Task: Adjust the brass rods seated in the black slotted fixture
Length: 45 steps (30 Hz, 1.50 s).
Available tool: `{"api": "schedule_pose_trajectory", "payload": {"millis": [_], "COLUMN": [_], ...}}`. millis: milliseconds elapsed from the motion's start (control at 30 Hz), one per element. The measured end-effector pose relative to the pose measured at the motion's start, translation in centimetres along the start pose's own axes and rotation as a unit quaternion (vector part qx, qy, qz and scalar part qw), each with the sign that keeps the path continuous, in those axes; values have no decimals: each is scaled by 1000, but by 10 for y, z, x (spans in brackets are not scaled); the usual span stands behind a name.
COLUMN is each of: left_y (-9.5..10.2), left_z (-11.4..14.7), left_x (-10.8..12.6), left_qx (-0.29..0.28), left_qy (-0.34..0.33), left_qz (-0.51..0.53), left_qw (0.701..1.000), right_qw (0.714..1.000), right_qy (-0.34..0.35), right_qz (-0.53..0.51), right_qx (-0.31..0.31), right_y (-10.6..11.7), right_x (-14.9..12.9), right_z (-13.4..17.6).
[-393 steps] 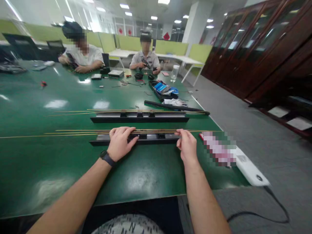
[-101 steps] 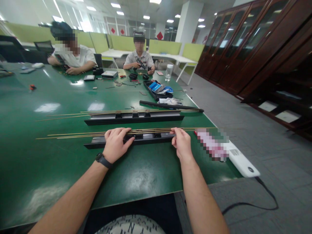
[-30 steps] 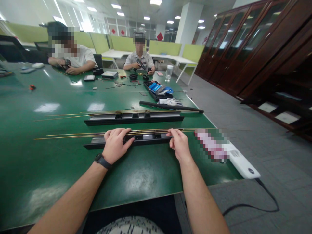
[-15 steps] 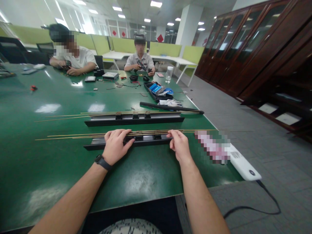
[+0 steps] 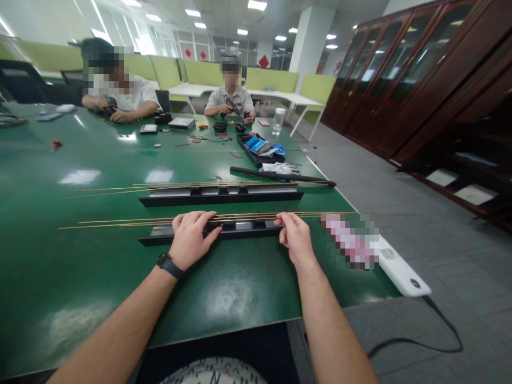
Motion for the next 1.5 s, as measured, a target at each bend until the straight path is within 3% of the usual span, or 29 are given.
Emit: {"api": "schedule_pose_trajectory", "payload": {"millis": [267, 467, 1100, 1500], "left_y": [0, 0, 1, 0], "left_z": [0, 0, 0, 0], "left_x": [-1, -1, 0, -1], "left_qx": [-1, -4, -1, -6], "left_qy": [1, 3, 6, 9], "left_qz": [4, 4, 1, 6], "left_qw": [1000, 1000, 1000, 1000], "right_qw": [1000, 999, 1000, 999], "right_qy": [-4, -5, -2, -7], "right_qz": [0, -20, -4, -10], "right_qx": [9, 48, -20, 44], "right_y": [1, 10, 2, 11], "right_x": [0, -1, 4, 2], "right_z": [0, -2, -3, -3]}}
Point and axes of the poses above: each hand's wrist, its own z-axis away from the middle knuckle, its own y-axis out of the back of the hand, x = y × z, the point moved 8 cm from there along -z, towards the middle knuckle, and after that the axes turned 3 degrees about -y, right-handed, at the moved point
